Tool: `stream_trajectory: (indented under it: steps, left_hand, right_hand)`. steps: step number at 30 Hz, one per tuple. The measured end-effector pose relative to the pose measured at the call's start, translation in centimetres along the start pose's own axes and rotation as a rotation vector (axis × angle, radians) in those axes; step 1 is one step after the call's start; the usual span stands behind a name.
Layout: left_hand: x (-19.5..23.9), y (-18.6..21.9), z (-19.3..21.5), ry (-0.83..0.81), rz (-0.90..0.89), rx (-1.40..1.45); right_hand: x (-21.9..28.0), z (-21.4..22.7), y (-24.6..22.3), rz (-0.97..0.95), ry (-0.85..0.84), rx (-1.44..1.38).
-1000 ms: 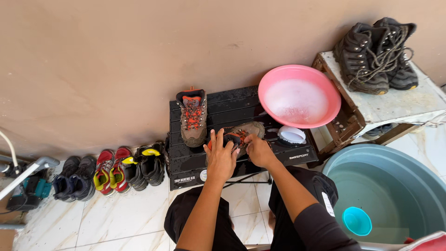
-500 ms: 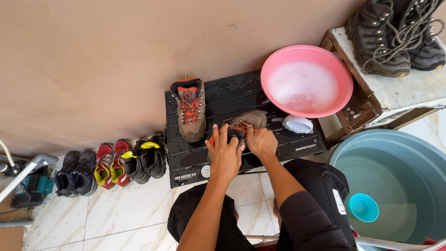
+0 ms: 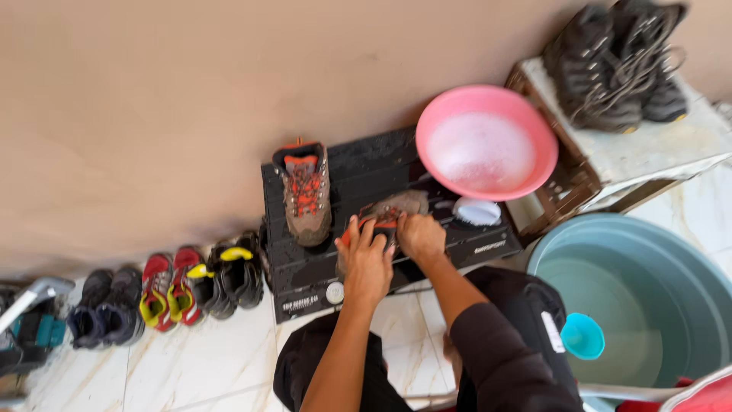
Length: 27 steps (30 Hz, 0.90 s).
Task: The person scrubs a brown hiking boot with a brush, focusing on the laces and upper sections. They repeatedly dip the brush into a pink basin of soapy water to clean the shoe thoroughly.
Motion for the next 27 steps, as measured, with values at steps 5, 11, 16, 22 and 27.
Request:
stream_trajectory:
  steps: [5, 11, 16, 22, 27]
  left_hand:
    - [0.4, -1.5, 2.5, -0.027, 0.045, 0.134]
    - [0.7, 0.0, 4.2, -0.048, 0.013, 0.155]
    - [0.0, -0.4, 4.6, -0.056, 0.031, 0.175]
    - [-0.2, -1.3, 5.4, -0.050, 0.091, 0.301]
    - [-0.6, -2.5, 4.5, -0.041, 0.097, 0.319]
  right_hand:
    - [5.0, 3.2, -1.5, 0.350, -0.189, -0.135]
    - [5.6, 4.4, -0.6, 0.523, -0.270, -0.071]
    - [7.9, 7.6, -1.4, 0.619, -0.002, 0.056]
    - [10.3, 7.0, -3.6, 0.730, 0.031, -0.313]
    - [9.8, 6.8, -4.3, 0.614, -0.107, -0.588]
Point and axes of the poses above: each hand's wrist, its own x-axis away from the middle knuckle, its own z-axis out of the back of the hand, y = z × x, the point moved 8 cm from there along -x, towards the middle knuckle, and after that the axes turned 6 degrees about -x, right-handed, at the moved point
